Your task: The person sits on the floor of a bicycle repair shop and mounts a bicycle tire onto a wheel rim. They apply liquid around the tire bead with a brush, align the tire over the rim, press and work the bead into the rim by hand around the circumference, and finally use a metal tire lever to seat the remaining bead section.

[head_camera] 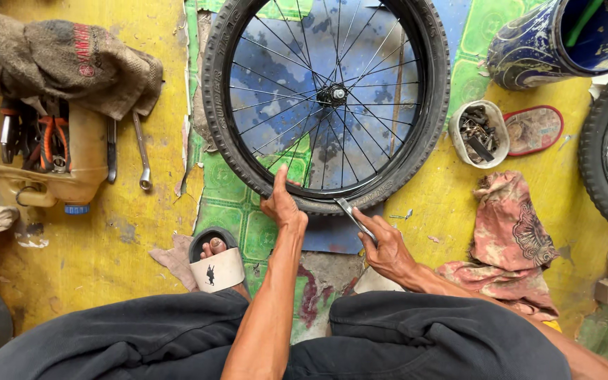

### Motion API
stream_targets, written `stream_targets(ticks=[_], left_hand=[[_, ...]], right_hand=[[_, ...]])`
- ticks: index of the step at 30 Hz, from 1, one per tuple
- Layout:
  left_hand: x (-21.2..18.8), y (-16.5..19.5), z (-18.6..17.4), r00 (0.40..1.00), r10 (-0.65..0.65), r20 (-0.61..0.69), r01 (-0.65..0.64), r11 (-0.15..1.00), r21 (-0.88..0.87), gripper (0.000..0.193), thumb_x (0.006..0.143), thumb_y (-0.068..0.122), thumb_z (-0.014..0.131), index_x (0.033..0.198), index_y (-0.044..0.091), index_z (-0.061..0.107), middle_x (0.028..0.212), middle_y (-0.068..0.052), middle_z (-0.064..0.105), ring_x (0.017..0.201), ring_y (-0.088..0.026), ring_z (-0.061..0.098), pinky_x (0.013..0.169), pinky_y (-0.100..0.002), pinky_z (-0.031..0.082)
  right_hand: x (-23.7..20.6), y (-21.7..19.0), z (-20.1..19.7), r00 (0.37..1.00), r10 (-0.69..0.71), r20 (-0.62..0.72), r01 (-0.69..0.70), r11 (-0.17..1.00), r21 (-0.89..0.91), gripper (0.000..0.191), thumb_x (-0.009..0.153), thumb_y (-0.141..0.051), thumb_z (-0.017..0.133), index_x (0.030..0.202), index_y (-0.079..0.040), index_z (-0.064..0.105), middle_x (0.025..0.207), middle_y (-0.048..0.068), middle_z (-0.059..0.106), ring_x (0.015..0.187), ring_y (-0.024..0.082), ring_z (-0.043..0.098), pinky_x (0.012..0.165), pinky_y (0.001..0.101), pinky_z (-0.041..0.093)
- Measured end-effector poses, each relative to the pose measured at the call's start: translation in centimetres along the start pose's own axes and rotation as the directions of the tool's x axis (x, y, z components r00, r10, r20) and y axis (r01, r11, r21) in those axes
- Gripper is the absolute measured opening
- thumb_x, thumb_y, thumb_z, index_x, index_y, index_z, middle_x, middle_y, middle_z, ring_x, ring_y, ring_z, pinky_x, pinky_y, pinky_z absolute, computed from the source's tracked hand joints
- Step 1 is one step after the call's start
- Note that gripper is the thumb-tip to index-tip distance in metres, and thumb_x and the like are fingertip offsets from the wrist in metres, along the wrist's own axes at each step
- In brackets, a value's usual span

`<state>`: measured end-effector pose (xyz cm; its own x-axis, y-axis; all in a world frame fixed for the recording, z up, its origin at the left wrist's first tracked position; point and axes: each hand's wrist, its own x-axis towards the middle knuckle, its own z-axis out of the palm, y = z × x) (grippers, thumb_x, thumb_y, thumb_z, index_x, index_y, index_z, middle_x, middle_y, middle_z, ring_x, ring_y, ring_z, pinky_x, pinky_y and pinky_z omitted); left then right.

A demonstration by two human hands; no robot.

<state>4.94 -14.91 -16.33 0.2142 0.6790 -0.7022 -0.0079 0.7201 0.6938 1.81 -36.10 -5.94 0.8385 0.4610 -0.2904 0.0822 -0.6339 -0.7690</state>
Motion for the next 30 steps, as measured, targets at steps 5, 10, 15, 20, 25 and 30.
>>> stream_targets(ticks=[5,10,15,20,25,30], left_hand=[[0.1,0.2,0.7,0.998,0.069,0.009,-0.069,0.997,0.021,0.012,0.077,0.005,0.076,0.078,0.002,0.064,0.066,-0.007,0.062,0.051,-0.020,0.059,0.049,-0.036,0.047],[-0.2,0.5,0.9,0.996,0.090,0.018,-0.090,0.996,0.010,0.011,0.078,0.004,0.075,0.077,0.001,0.064,0.065,-0.009,0.062,0.050,-0.020,0.058,0.049,-0.035,0.047],[0.2,1.2,1.7,0.990,0.135,0.030,-0.136,0.990,0.024,0.011,0.075,0.004,0.076,0.080,0.000,0.067,0.072,-0.006,0.065,0.052,-0.017,0.058,0.049,-0.035,0.047],[3.3,3.4,1.6,0.979,0.157,0.129,-0.173,0.977,0.125,0.019,0.073,0.008,0.079,0.086,0.001,0.067,0.075,-0.006,0.068,0.052,-0.018,0.059,0.050,-0.034,0.049],[6.5,5.4,0.8,0.920,0.294,0.260,-0.357,0.902,0.244,0.055,0.077,0.023,0.090,0.112,-0.003,0.057,0.088,-0.009,0.066,0.064,-0.020,0.062,0.058,-0.037,0.051],[6.9,7.3,1.4,0.722,0.613,0.322,-0.679,0.538,0.499,0.070,0.084,0.037,0.089,0.128,-0.004,0.054,0.110,-0.011,0.066,0.095,-0.023,0.065,0.083,-0.038,0.052]], right_hand=[[0.4,1.0,-0.6,0.991,-0.126,0.039,0.127,0.992,-0.021,0.053,0.093,-0.003,0.064,0.145,-0.009,0.056,0.082,0.014,0.052,0.066,0.027,0.053,0.062,0.0429,0.046],[1.3,3.2,-1.2,0.973,-0.193,0.125,0.208,0.970,-0.125,0.059,0.095,-0.006,0.063,0.151,-0.017,0.050,0.079,0.009,0.051,0.060,0.025,0.054,0.056,0.0425,0.048],[2.8,5.0,-2.3,0.924,-0.287,0.253,0.358,0.883,-0.304,0.064,0.094,-0.011,0.065,0.153,-0.024,0.044,0.082,0.009,0.052,0.055,0.028,0.054,0.049,0.0438,0.048],[3.2,5.3,-4.2,0.864,-0.375,0.335,0.473,0.831,-0.291,0.063,0.091,-0.017,0.071,0.150,-0.018,0.048,0.080,0.008,0.055,0.055,0.028,0.057,0.049,0.0437,0.047],[3.0,4.2,-6.0,0.923,-0.375,0.083,0.380,0.863,-0.333,0.054,0.082,-0.019,0.079,0.133,-0.012,0.062,0.080,0.009,0.064,0.058,0.029,0.062,0.049,0.0399,0.050],[4.9,3.2,-7.8,0.904,-0.377,-0.203,0.305,0.899,-0.313,0.042,0.086,-0.010,0.076,0.126,-0.009,0.065,0.083,0.011,0.065,0.067,0.029,0.064,0.058,0.0392,0.053]])
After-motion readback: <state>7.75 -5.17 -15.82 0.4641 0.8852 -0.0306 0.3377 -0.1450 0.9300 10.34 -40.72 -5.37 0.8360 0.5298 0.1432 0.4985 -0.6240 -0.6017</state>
